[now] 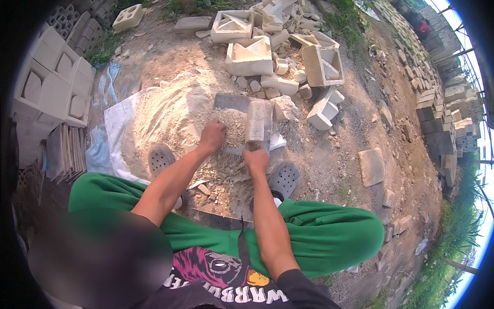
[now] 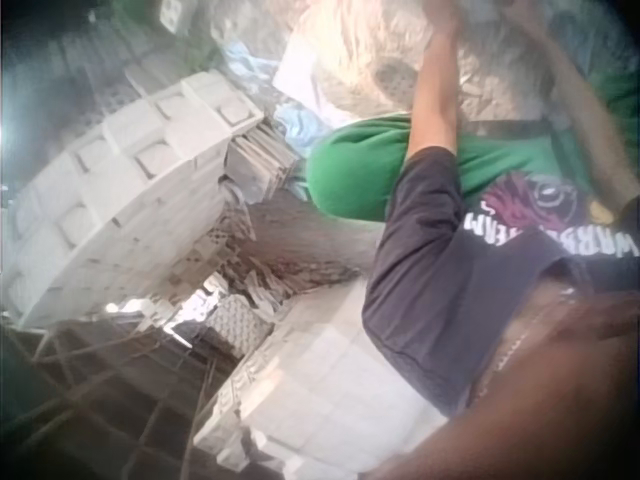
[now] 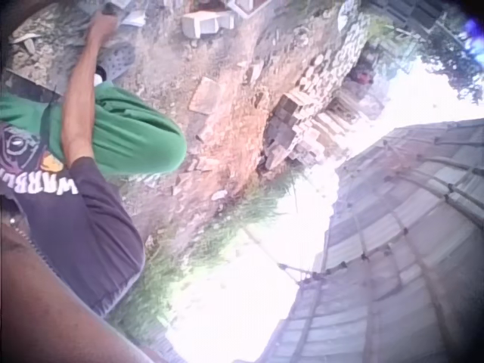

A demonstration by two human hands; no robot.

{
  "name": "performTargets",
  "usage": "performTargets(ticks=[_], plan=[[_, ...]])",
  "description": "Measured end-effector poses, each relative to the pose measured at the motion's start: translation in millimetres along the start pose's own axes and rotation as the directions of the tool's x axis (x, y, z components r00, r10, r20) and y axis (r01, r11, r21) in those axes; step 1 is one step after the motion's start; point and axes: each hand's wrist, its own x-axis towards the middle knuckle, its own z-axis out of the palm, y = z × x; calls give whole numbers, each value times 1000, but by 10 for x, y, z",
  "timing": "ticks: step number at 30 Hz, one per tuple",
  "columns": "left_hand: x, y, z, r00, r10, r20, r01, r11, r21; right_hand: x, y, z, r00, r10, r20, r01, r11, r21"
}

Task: The person sits on the ground and uses a large concrete block to grind and crush smaller fragments of stone or concrete into a fine powder on a flat surface.

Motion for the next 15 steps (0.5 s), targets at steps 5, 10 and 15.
performTargets(ticks=[5,10,15], plan=[[1,-143,64,991,106,-81,-105,994,23,-50,-310,-65,985,-172,-26,172,985,-14],[-105,-137,81,947,313,-67,-305,946,115,-24,-332,-49,987,-158,-26,160,977,138],[-256,-198,215,973,203,108,-229,889,396,2,-3,112,998,-55,-6,53,982,-180]])
